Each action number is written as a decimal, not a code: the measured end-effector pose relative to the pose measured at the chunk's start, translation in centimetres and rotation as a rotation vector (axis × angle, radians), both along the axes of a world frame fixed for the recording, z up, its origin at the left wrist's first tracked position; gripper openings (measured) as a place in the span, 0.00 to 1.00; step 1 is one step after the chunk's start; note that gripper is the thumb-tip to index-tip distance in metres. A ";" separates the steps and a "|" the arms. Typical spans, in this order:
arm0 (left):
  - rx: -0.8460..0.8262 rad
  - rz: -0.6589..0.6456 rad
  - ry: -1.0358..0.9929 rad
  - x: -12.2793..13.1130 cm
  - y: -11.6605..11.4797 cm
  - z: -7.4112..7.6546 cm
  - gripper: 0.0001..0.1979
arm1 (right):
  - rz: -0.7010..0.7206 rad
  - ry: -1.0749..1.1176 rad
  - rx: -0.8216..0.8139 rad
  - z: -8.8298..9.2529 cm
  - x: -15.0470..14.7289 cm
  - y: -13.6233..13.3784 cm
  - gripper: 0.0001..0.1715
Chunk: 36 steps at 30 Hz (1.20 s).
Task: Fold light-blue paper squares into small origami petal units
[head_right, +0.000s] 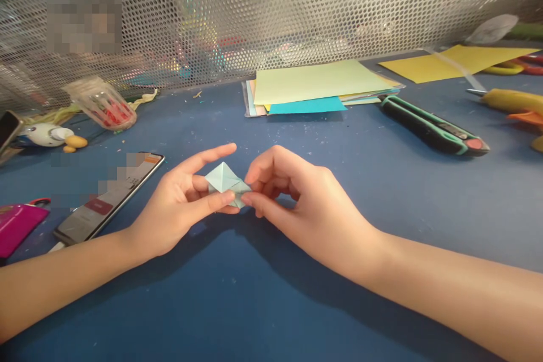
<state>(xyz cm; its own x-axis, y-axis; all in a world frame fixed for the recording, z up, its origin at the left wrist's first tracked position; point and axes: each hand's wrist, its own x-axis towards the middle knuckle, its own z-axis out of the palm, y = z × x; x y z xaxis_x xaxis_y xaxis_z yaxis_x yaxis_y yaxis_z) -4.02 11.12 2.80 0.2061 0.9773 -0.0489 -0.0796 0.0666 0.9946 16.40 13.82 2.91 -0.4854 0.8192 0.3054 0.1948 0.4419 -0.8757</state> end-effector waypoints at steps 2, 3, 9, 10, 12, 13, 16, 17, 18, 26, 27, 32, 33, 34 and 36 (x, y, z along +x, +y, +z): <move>0.015 0.002 0.016 0.1 0.0 -0.1 0.19 | -0.045 -0.055 0.098 0.1 0.1 0.0 0.05; 0.020 -0.008 0.032 0.1 0.0 -0.1 0.14 | -0.070 -0.083 0.147 0.1 0.1 0.0 0.04; 0.079 0.004 0.113 0.1 0.1 -0.1 0.12 | -0.149 -0.175 0.337 0.0 0.2 0.2 0.06; 0.098 0.024 0.150 0.1 0.1 -0.1 0.09 | -0.160 -0.175 0.352 -0.1 0.2 0.1 0.07; 0.134 0.044 0.229 0.1 0.1 -0.1 0.10 | -0.185 -0.171 0.365 -0.1 0.2 0.1 0.06; 0.153 0.050 0.260 0.1 0.0 -0.1 0.12 | -0.196 -0.168 0.367 -0.1 0.1 0.1 0.06; 0.193 0.063 0.320 0.0 0.0 0.0 0.14 | -0.197 -0.150 0.356 0.0 0.1 0.0 0.05; 0.198 0.062 0.336 -0.1 0.0 0.0 0.14 | -0.191 -0.141 0.339 0.0 0.1 0.0 0.04; 0.201 0.057 0.352 -0.1 0.0 0.0 0.14 | -0.187 -0.130 0.317 0.1 0.1 0.1 0.04; 0.216 -0.051 0.323 -0.2 -0.1 0.1 0.13 | -0.119 -0.060 0.286 0.2 0.2 -0.1 0.04; 0.197 -0.065 0.315 -0.1 -0.2 0.1 0.12 | -0.119 -0.059 0.320 0.2 0.2 -0.1 0.03; 0.130 -0.153 0.263 -0.2 -0.3 0.2 0.10 | -0.125 -0.105 0.456 0.2 0.2 -0.3 0.04; 0.125 -0.159 0.261 -0.2 -0.3 0.2 0.10 | -0.113 -0.111 0.478 0.2 0.2 -0.3 0.04; 0.117 -0.165 0.261 -0.3 -0.3 0.2 0.10 | -0.100 -0.111 0.500 0.3 0.2 -0.3 0.04; 0.107 -0.180 0.261 -0.3 -0.3 0.2 0.10 | -0.080 -0.113 0.530 0.4 0.3 -0.4 0.04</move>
